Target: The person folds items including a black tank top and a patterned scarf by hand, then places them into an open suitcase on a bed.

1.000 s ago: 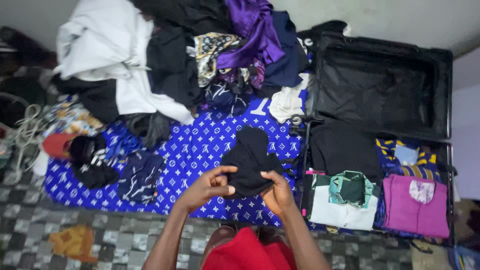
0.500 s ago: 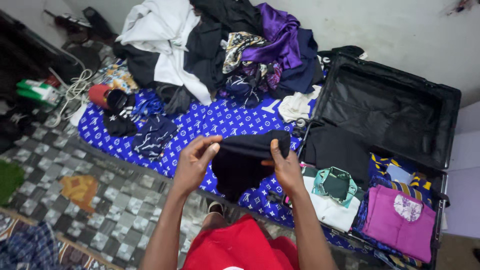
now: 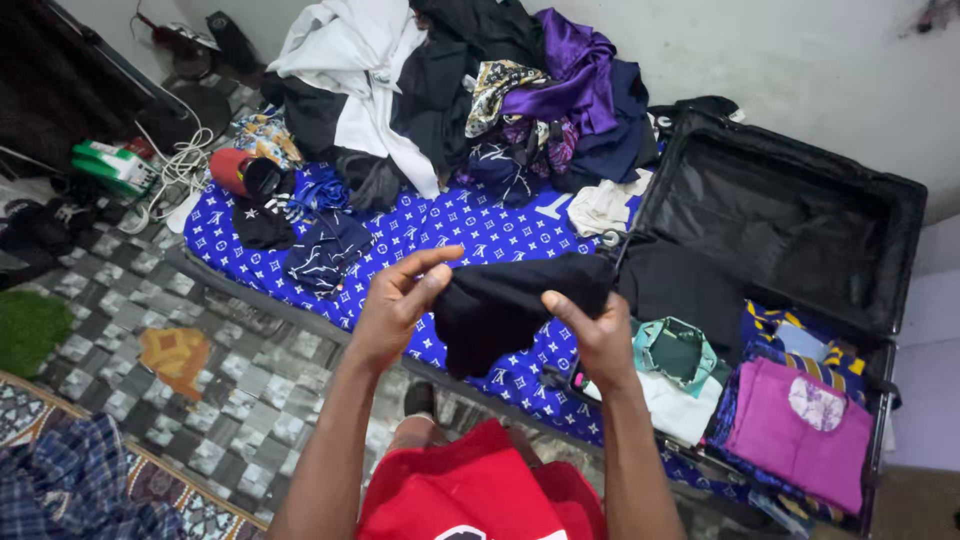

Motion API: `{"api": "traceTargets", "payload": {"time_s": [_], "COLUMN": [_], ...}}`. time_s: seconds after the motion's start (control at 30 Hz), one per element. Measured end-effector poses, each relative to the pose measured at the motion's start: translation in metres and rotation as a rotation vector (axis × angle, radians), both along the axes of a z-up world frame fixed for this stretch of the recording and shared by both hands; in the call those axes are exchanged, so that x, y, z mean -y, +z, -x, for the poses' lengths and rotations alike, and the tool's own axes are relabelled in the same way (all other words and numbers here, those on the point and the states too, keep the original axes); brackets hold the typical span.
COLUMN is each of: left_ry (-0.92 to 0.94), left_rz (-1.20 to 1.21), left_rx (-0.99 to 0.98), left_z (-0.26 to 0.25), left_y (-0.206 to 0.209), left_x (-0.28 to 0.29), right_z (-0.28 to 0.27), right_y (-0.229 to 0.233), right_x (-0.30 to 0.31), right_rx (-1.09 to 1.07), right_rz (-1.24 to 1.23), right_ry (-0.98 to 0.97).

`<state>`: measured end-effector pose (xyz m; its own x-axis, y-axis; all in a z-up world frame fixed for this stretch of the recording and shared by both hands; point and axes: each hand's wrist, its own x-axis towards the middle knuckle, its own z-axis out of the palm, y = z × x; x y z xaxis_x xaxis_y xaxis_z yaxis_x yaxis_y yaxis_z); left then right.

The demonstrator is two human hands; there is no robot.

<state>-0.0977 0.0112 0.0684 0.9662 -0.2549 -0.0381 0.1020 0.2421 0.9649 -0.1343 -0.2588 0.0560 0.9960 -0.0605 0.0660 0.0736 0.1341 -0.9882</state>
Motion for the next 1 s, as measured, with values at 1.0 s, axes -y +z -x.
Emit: {"api": "traceTargets", "payload": {"time_s": [1.0], "left_ry": [-0.262], "left_rz": [1.007], "left_rx": [-0.791], "left_z": [0.025], "left_y": [-0.096], "left_x": [-0.093], "right_z": [0.076], "right_y": [-0.109], "right_x": [-0.152], "right_rx": [-0.449], "right_rz": [-0.908], "right_ry": [-0.216]}}
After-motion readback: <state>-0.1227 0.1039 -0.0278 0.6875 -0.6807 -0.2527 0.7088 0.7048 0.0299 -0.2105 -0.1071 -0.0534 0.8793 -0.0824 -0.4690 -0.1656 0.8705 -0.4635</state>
